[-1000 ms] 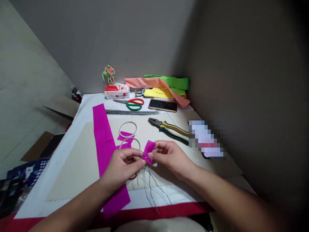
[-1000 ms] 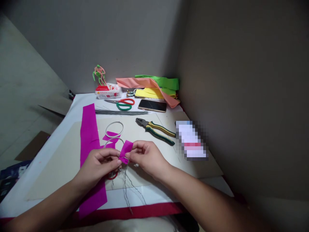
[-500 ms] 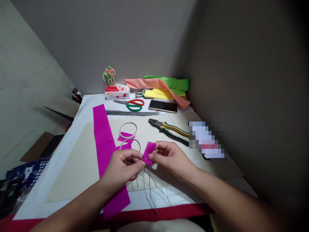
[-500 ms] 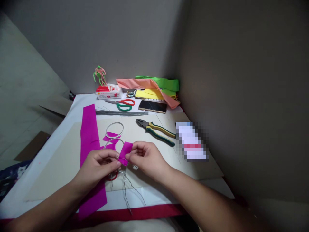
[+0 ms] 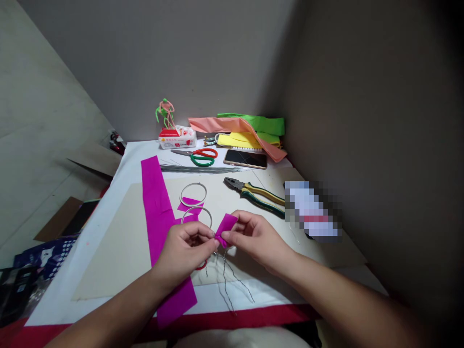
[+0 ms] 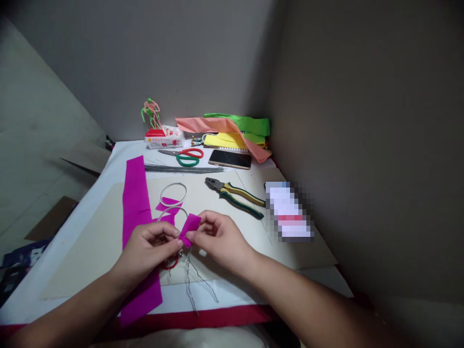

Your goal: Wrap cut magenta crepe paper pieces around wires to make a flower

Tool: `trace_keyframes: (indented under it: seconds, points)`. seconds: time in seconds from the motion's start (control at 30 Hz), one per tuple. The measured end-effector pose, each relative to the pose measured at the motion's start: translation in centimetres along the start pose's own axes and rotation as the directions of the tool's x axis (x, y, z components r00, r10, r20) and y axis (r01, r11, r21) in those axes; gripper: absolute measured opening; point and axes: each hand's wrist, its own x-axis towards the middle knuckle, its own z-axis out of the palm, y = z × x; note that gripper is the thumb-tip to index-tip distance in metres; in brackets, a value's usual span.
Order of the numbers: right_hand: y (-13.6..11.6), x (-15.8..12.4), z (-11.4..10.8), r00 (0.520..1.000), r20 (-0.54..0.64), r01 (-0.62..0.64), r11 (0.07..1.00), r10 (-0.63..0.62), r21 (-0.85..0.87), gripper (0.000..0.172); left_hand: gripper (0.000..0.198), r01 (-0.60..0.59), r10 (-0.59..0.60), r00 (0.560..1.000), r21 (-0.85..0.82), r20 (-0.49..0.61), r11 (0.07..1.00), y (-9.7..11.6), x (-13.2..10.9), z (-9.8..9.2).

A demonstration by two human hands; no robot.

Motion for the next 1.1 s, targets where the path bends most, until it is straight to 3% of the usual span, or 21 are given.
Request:
trace_keyframes:
  seconds: [0.27, 0.53, 0.73, 0.97, 1.1]
  points:
    - [-0.17, -0.16, 0.19, 0.999, -0.043, 0.012, 0.999, -0.011, 0.038, 0.021, 0.016, 0.037, -0.036, 0.998, -0.025, 0.05, 0.999, -0.18, -0.24, -0.38]
    - [-0.2, -0.13, 0.14, 0.995, -0.016, 0.093, 0.992, -0.095, -0.086, 0.011, 0.014, 0.055, -0.052, 0.997, -0.036, 0.058, 0.998, 0.03, -0.31, -0.2]
    - [-0.12, -0.16, 0.18, 0.994, -0.037, 0.102, 0.992, -0.105, -0.07, 0.012, 0.017, 0.071, -0.069, 0.997, -0.033, 0.042, 0.997, -0.18, -0.33, -0.16]
    - [-0.75, -0.5, 0.19, 0.993, 0.073, 0.101, 0.991, -0.094, -0.092, 0.009, 0.014, 0.04, -0.038, 0.999, -0.095, 0.023, 0.995, -0.17, -0.32, -0.17]
    - [-0.49, -0.81, 0.69, 0.979, 0.122, 0.186, 0.953, -0.16, -0.239, 0.029, 0.009, -0.015, 0.012, 0.999, -0.068, -0.033, 0.998, -0.04, -0.33, -0.11]
